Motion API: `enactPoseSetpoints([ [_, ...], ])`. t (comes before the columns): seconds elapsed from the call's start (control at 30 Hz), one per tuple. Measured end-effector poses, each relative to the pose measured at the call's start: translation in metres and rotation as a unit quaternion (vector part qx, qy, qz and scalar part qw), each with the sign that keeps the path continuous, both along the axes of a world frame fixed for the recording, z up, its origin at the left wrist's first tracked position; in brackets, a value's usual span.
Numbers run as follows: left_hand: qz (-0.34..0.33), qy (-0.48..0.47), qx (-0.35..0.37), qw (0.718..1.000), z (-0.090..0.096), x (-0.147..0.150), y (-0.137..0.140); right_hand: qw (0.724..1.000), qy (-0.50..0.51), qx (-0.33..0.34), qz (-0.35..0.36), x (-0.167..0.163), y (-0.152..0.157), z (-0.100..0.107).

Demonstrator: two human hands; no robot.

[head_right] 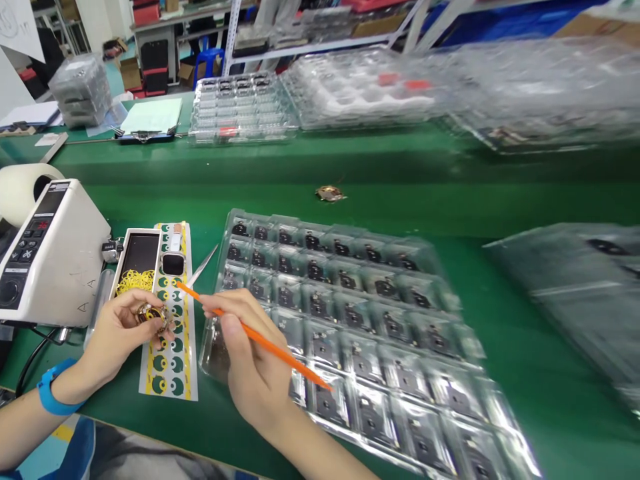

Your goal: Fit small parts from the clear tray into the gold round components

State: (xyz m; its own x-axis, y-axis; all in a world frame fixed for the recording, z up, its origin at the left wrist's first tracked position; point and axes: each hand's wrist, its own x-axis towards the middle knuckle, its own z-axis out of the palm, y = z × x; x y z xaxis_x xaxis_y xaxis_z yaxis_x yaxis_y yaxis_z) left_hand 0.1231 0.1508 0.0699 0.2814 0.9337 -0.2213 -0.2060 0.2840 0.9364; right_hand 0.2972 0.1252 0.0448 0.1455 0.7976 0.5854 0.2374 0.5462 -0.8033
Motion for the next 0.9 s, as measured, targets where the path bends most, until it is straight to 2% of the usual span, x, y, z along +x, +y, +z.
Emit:
enactPoseSetpoints([
  [0.13, -0.01, 0.042, 0.006, 0.999, -0.001, 0.0, -0.002, 1.0, -0.012, 0.004, 0.012, -0.001, -0.003, -0.003],
  [0.27, -0.003, 0.033, 0.034, 0.999, -0.001, 0.001, -0.003, 0.989, -0.126, 0.049, 0.052, -0.007, -0.006, 0.0],
  [0.37, 0.018, 0.048, 0.082, 0.995, -0.002, 0.003, -0.005, 0.969, -0.229, 0.093, -0.001, -0.014, -0.005, 0.0],
  [0.43, 0.032, 0.079, 0.12, 0.989, -0.004, 0.006, -0.007, 0.961, -0.255, 0.098, -0.035, -0.017, -0.003, -0.002],
  [0.6, 0.034, 0.159, 0.224, 0.961, -0.013, 0.008, -0.017, 0.957, -0.27, 0.075, -0.07, -0.018, 0.0, -0.006],
  [0.7, 0.008, 0.186, 0.286, 0.94, -0.017, 0.006, -0.021, 0.96, -0.265, 0.051, -0.076, -0.018, 0.001, -0.006],
  [0.9, -0.043, 0.256, 0.338, 0.905, -0.02, 0.002, -0.022, 0.985, -0.16, -0.062, -0.003, -0.019, 0.004, 0.002],
])
